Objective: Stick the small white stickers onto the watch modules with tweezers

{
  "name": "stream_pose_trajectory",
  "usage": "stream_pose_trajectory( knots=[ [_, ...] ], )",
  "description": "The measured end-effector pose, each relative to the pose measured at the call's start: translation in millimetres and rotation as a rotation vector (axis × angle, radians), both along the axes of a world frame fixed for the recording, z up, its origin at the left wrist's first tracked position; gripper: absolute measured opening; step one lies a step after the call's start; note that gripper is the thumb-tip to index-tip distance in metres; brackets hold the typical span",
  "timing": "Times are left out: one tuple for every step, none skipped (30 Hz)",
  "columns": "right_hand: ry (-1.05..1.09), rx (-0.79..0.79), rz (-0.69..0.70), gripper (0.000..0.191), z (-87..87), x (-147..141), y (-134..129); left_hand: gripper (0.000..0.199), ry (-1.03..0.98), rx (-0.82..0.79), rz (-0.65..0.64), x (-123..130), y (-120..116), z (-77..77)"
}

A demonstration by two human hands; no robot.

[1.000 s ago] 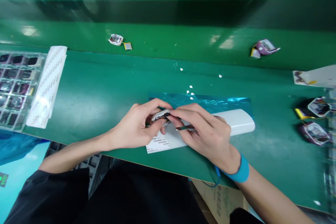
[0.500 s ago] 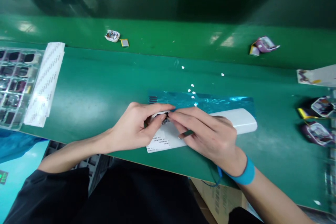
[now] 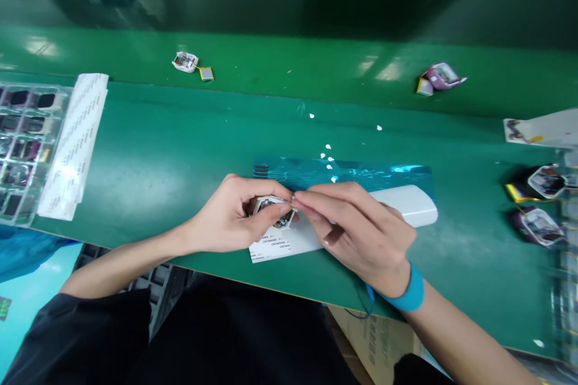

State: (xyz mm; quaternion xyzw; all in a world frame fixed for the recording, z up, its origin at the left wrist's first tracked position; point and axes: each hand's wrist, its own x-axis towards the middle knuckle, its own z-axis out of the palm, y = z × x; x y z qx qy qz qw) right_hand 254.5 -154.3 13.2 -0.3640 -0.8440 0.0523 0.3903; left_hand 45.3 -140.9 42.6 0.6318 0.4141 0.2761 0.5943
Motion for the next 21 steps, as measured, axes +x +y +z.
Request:
stream_pose_trajectory(
  knots=[
    [-0.041,0.033,0.015,0.026,0.7,2.0,-0.2,0.018,-0.033,-0.047,-0.008,-0.2,0.6,0.2],
    [-0.091,0.051,0.036,0.027,2.1,4.4,-0.2,0.019,-0.060,-0.087,-0.022,-0.6,1.3,0.5],
    [-0.139,0.057,0.057,0.027,4.0,6.8,-0.1,0.020,-0.077,-0.120,-0.037,-1.1,1.9,1.0],
    [-0.181,0.059,0.074,0.028,6.2,9.1,0.1,0.021,-0.086,-0.141,-0.048,-1.5,2.5,1.5],
    [-0.219,0.055,0.085,0.029,8.5,11.0,0.3,0.021,-0.087,-0.153,-0.055,-1.8,2.9,2.3],
    [-0.252,0.050,0.099,0.030,10.5,12.4,0.4,0.021,-0.085,-0.155,-0.061,-1.8,3.1,3.1],
    [-0.275,0.050,0.112,0.030,12.0,13.0,0.5,0.019,-0.082,-0.157,-0.066,-1.7,3.2,3.9],
    [-0.293,0.052,0.121,0.031,12.7,13.1,0.7,0.017,-0.078,-0.159,-0.069,-1.4,3.1,4.6],
    [-0.299,0.059,0.110,0.032,12.6,12.6,1.0,0.015,-0.077,-0.164,-0.075,-1.1,2.8,5.0],
    [-0.298,0.063,0.071,0.035,12.0,11.8,1.5,0.014,-0.077,-0.176,-0.079,-0.7,2.5,5.0],
    [-0.288,0.070,-0.001,0.039,11.0,10.7,2.3,0.013,-0.076,-0.195,-0.079,-0.4,2.2,4.7],
    [-0.278,0.083,-0.092,0.043,10.0,9.8,3.3,0.015,-0.080,-0.219,-0.072,-0.2,1.9,4.0],
    [-0.273,0.096,-0.173,0.046,9.4,9.0,4.6,0.018,-0.089,-0.247,-0.062,-0.3,1.7,3.1],
    [-0.276,0.108,-0.217,0.048,9.3,8.6,5.9,0.020,-0.108,-0.273,-0.048,-0.4,1.7,1.9],
    [-0.290,0.114,-0.206,0.048,10.1,8.5,7.2,0.021,-0.132,-0.295,-0.038,-0.8,1.7,0.7],
    [-0.316,0.117,-0.148,0.046,11.5,8.7,8.4,0.020,-0.159,-0.309,-0.033,-1.3,1.9,-0.4],
    [-0.343,0.121,-0.072,0.042,13.5,9.1,9.3,0.018,-0.184,-0.314,-0.034,-1.7,2.0,-1.5],
    [-0.365,0.122,-0.001,0.039,15.6,9.8,9.9,0.018,-0.205,-0.311,-0.038,-2.2,2.2,-2.5],
    [-0.378,0.119,0.049,0.037,17.7,10.7,10.3,0.018,-0.216,-0.305,-0.044,-2.5,2.2,-3.3],
    [-0.381,0.117,0.078,0.036,19.5,11.7,10.4,0.018,-0.220,-0.298,-0.049,-2.6,2.2,-4.0],
    [-0.376,0.118,0.090,0.036,20.6,12.8,10.4,0.018,-0.220,-0.292,-0.047,-2.5,2.0,-4.6]
  ],
)
